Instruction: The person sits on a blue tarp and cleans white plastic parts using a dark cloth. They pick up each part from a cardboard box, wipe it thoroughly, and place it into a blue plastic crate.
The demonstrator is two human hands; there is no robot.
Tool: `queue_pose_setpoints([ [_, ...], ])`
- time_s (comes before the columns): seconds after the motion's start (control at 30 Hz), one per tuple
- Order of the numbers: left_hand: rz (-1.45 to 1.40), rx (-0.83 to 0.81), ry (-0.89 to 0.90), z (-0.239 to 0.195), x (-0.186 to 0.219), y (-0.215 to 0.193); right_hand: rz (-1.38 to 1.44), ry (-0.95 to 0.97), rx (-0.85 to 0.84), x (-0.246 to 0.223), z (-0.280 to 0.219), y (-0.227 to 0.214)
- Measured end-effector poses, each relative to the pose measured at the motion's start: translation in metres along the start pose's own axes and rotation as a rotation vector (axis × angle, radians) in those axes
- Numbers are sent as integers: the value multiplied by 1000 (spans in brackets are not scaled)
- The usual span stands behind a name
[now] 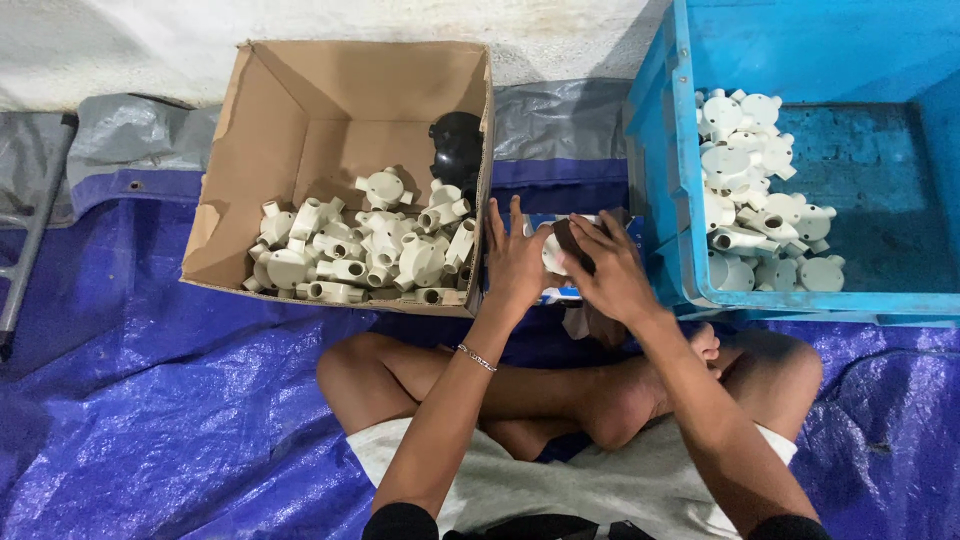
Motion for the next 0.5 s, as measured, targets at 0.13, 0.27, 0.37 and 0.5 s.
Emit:
queue_pose_setpoints([
  [0.13,7,-37,-9,-1,4,-2,-91,110,-507,12,-12,-11],
  [0.27,-19,-61,-38,7,5,-4,-295,103,-704,16,-10,-6],
  [0.37,-9,-66,-35,0,5,-8,-330,86,-676,5,-4,-15],
  [0.5,-14,-21,-42,0,5,-24,-150,172,-472,18,7,-12],
])
Point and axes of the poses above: each hand's wrist, its own z-axis towards the middle knuckle, its own y-axis out of the palm, x = y × z, the point moved 5 cm from there along z, towards the middle knuckle, and after that the axes turned 13 degrees about x, right-handed, at the moved point
